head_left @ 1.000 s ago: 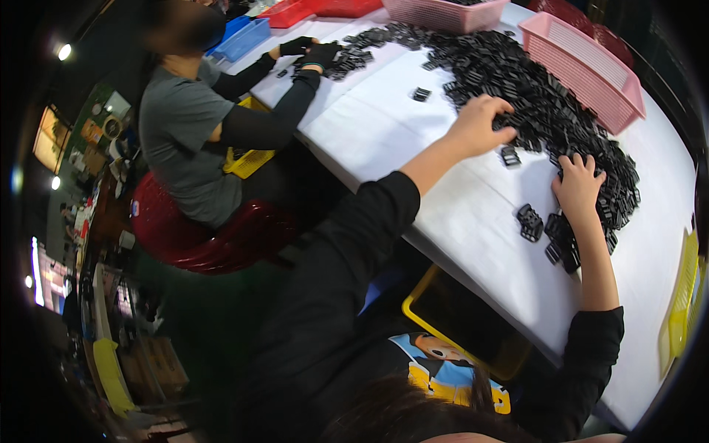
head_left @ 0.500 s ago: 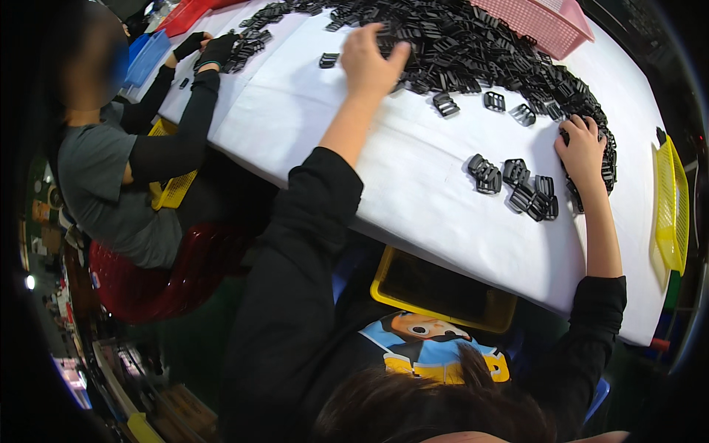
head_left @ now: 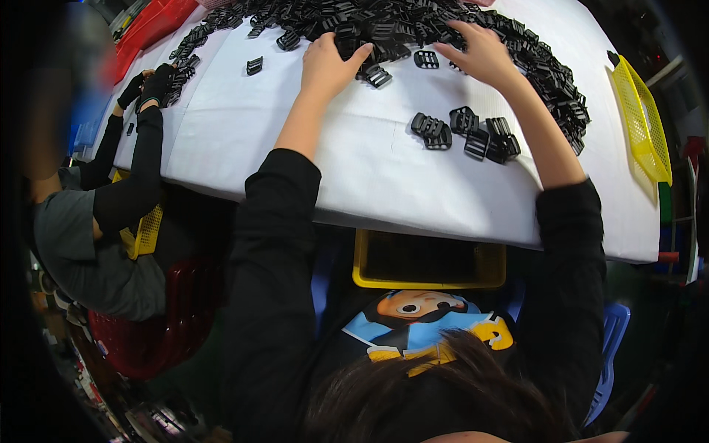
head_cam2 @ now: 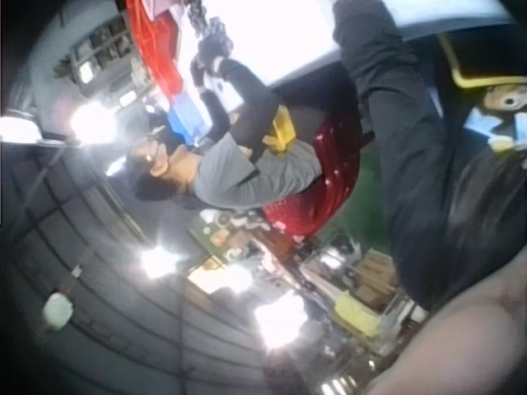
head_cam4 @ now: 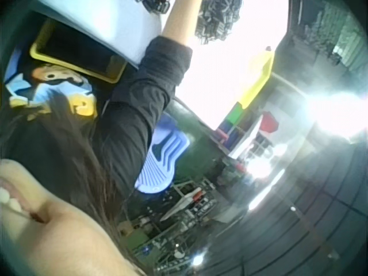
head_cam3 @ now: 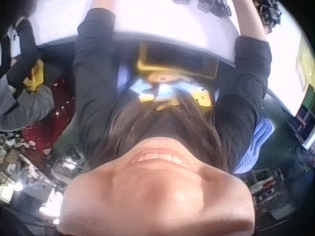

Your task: The person sorts black plastic buckles on a white table, picking them up and arranging them into neat rows. They repeatedly gather scattered buckles and place them in organized lines across the table surface.

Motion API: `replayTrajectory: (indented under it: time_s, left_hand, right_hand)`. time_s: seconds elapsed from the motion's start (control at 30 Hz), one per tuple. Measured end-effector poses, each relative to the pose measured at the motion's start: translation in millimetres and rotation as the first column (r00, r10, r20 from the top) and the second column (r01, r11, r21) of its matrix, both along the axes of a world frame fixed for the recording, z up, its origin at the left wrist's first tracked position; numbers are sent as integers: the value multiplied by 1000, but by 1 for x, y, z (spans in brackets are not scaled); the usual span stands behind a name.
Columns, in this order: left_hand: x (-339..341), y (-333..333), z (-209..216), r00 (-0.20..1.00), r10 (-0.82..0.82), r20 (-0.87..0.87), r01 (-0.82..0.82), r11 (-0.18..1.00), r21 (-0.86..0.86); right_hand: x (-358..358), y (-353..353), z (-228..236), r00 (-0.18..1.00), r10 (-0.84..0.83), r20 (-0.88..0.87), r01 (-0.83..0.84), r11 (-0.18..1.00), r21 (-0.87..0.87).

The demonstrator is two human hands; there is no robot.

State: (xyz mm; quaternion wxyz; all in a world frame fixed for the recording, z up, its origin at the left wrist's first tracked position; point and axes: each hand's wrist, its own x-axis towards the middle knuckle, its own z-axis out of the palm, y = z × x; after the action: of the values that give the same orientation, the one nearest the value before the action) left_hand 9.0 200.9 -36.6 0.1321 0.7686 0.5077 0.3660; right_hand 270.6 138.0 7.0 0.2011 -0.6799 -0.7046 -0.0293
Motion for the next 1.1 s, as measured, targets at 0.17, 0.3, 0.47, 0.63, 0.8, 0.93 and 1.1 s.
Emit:
replayTrajectory:
  time_s: [0.17,0.3,0.47,0.63,0.8,0.93,1.1]
  left_hand:
    - [29,-20,9,979,-201,-5,201,979,-31]
    - [41,-52,25,925,-361,116,377,912,-164]
    - [42,-75,32,796,-600,84,604,774,-190]
    - [39,-70,37,730,-683,-38,684,728,55]
    - [49,-82,30,732,-583,-354,660,736,152]
    - [37,-60,27,843,-416,-341,502,837,218]
    - [21,-36,20,945,-18,-327,193,838,510]
  right_hand:
    - [-43,48,-4,991,25,131,-22,999,-26]
    - [-16,45,-8,919,380,-105,-391,913,-116]
    - [10,-28,10,872,443,-211,-484,844,-230]
    - [46,-100,34,745,409,-527,-573,797,-192]
    - [59,-128,20,912,399,-97,-396,917,43]
    - [34,-146,9,931,350,-102,-351,936,15]
    - [33,-151,13,831,531,-164,-538,843,2]
